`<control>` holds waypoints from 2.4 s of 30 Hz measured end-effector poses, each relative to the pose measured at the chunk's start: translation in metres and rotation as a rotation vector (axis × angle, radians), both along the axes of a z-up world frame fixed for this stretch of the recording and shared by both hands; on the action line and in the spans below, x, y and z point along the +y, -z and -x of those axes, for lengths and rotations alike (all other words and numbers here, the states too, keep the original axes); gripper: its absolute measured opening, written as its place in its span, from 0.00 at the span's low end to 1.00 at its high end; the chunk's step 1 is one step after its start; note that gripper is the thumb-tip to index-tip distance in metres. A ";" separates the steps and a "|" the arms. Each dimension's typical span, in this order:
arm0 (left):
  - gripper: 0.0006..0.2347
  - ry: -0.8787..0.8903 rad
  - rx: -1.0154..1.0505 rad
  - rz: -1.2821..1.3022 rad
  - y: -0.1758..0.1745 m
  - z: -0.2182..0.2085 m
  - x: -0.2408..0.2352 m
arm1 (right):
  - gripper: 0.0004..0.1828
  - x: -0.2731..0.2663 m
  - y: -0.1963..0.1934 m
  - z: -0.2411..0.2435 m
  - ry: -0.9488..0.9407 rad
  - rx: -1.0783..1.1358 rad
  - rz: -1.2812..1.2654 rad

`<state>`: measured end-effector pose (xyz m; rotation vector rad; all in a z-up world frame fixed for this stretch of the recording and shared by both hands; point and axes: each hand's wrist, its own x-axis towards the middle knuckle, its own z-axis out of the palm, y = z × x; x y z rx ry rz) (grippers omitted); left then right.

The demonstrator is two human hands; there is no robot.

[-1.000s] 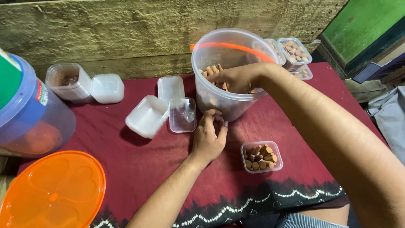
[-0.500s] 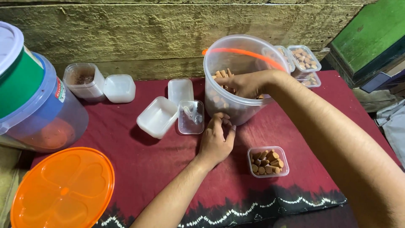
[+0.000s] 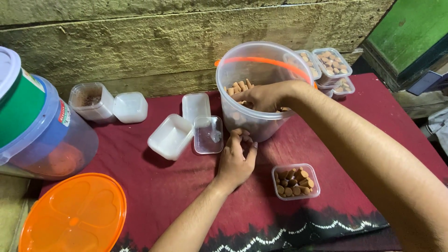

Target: Packing incense cones from a large bucket into small plastic containers

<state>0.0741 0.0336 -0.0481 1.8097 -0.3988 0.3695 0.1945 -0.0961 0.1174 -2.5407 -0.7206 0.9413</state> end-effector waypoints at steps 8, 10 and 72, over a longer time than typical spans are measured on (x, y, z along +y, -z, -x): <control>0.12 -0.007 0.009 0.007 -0.005 0.003 0.000 | 0.34 0.001 -0.017 0.007 -0.052 -0.035 0.114; 0.12 -0.005 0.016 0.001 -0.007 0.004 0.001 | 0.26 0.003 -0.011 0.007 -0.040 -0.043 0.101; 0.10 0.252 -0.064 -0.305 -0.032 0.012 -0.004 | 0.09 -0.123 0.119 0.107 0.395 -0.119 -0.745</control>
